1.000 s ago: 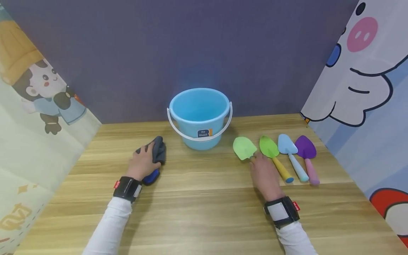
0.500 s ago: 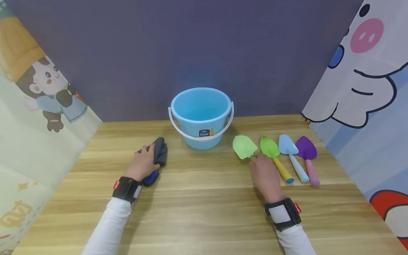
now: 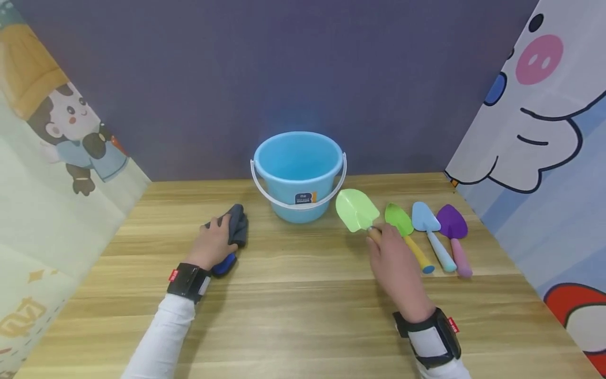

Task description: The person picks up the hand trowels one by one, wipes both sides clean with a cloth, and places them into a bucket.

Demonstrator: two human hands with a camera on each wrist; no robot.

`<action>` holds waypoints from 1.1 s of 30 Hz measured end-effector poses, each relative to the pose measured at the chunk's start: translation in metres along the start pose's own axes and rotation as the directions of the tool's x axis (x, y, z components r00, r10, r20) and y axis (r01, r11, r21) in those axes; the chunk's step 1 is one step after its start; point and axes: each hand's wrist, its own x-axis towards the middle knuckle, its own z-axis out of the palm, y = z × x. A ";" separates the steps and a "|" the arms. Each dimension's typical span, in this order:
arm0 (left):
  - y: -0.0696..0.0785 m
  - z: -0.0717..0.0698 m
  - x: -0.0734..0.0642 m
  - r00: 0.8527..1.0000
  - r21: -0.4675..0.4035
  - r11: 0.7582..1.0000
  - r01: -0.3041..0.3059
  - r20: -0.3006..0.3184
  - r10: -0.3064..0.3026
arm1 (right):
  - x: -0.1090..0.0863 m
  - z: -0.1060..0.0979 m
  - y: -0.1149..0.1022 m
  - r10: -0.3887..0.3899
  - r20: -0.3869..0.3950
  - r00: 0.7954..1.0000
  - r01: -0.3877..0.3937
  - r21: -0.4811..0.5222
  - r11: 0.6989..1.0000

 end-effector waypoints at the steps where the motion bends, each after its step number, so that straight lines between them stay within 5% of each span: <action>1: 0.000 0.000 0.000 1.000 0.000 1.000 0.001 0.000 -0.001 | 0.000 -0.004 -0.003 -0.016 -0.007 1.000 0.016 0.010 1.000; 12: 0.003 -0.001 -0.004 0.999 -0.010 1.000 0.012 -0.043 -0.012 | 0.009 -0.040 -0.053 -0.152 -0.013 0.988 0.152 0.065 0.986; 19: 0.004 -0.007 -0.007 0.993 -0.065 0.998 0.005 -0.119 -0.012 | 0.013 -0.033 -0.077 -0.175 0.053 0.983 0.165 0.152 0.975; 23: 0.007 -0.024 -0.012 0.982 -0.068 0.997 -0.043 -0.185 0.030 | 0.016 -0.024 -0.081 -0.196 0.033 0.980 0.189 0.146 0.971; 28: 0.013 -0.058 -0.019 0.927 -0.035 0.997 -0.062 -0.372 0.045 | 0.020 -0.016 -0.084 -0.201 0.016 0.979 0.197 0.143 0.970; 33: 0.025 -0.090 -0.029 0.826 -0.061 0.992 -0.107 -0.562 0.055 | 0.023 -0.009 -0.086 -0.198 0.016 0.980 0.194 0.153 0.969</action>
